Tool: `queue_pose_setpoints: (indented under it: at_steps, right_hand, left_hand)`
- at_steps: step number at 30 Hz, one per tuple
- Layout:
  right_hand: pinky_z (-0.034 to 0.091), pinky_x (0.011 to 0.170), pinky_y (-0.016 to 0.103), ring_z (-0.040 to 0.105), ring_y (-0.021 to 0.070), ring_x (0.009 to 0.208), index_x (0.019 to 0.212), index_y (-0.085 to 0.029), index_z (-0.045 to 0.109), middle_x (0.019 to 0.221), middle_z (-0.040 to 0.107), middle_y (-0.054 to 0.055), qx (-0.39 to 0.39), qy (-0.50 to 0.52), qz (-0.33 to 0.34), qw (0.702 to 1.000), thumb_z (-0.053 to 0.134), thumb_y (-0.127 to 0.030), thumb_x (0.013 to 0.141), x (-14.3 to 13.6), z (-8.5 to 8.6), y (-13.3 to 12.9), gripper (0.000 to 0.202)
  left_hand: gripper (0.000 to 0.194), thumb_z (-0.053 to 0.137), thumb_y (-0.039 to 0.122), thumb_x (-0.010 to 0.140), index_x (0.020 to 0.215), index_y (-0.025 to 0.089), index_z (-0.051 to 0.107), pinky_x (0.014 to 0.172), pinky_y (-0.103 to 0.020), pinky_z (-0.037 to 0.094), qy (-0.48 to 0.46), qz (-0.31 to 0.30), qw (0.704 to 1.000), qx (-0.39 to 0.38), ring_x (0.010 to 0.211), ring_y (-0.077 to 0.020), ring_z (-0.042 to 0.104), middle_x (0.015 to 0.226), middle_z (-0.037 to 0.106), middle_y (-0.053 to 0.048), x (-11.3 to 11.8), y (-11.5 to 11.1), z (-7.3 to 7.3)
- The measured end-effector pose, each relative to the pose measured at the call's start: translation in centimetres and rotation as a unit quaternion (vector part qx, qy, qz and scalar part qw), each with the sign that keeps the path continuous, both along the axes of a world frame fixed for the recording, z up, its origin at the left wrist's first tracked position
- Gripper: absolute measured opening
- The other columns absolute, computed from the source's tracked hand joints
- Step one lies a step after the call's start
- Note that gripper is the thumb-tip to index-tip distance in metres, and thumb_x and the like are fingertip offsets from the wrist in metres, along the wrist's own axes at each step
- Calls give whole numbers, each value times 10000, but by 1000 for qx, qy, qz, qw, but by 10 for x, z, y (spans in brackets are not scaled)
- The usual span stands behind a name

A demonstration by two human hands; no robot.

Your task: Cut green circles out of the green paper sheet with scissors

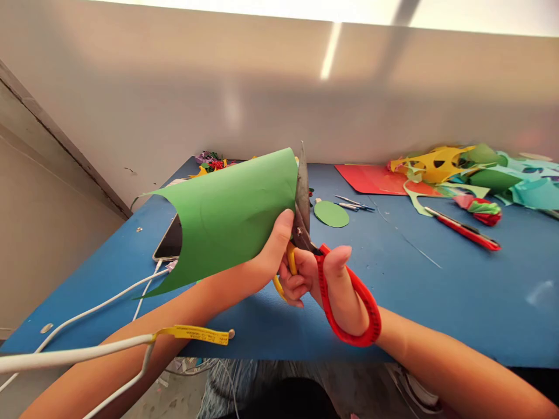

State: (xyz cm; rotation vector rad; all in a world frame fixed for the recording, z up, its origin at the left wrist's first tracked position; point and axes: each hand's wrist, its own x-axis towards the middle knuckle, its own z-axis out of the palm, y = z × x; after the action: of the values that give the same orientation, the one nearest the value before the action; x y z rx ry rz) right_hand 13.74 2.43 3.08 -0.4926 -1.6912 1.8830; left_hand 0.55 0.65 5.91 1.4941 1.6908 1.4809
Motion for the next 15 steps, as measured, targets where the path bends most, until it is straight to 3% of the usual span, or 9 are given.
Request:
queue_pose_setpoints:
  at_steps: [5, 9, 12, 15]
  right_hand:
    - [255, 499, 260, 215, 100, 538, 791, -200, 424, 667, 246, -54, -11, -5, -8, 1000, 100, -946, 636, 0, 1, 1, 828]
    - [226, 477, 238, 212, 92, 526, 800, -201, 416, 656, 248, -59, -11, -17, -18, 1000, 120, -937, 665, 2, 3, 0, 804]
    - [213, 456, 226, 196, 85, 508, 793, -205, 410, 631, 230, -70, -17, -25, -28, 999, 172, -927, 698, 2, 4, -1, 766]
    - [200, 443, 217, 180, 77, 499, 773, -206, 406, 615, 224, -76, -24, -23, -28, 999, 226, -917, 714, 3, 5, -1, 736]
  left_hand:
    - [504, 518, 479, 870, 443, 232, 417, 506, -302, 434, 27, -10, 999, 30, 410, -124, 460, 410, 441, 24, -5, -2, 11]
    - [478, 444, 389, 914, 466, 227, 399, 562, -293, 446, 26, -67, 996, 55, 458, -124, 461, 458, 446, 24, -9, 0, 13]
    - [474, 427, 385, 926, 480, 226, 402, 644, -292, 465, 16, -86, 994, 66, 511, -131, 480, 482, 448, 23, -11, 2, 11]
    - [481, 424, 408, 922, 477, 227, 387, 618, -297, 453, 8, -88, 994, 58, 498, -132, 444, 468, 398, 21, -12, 3, 8]
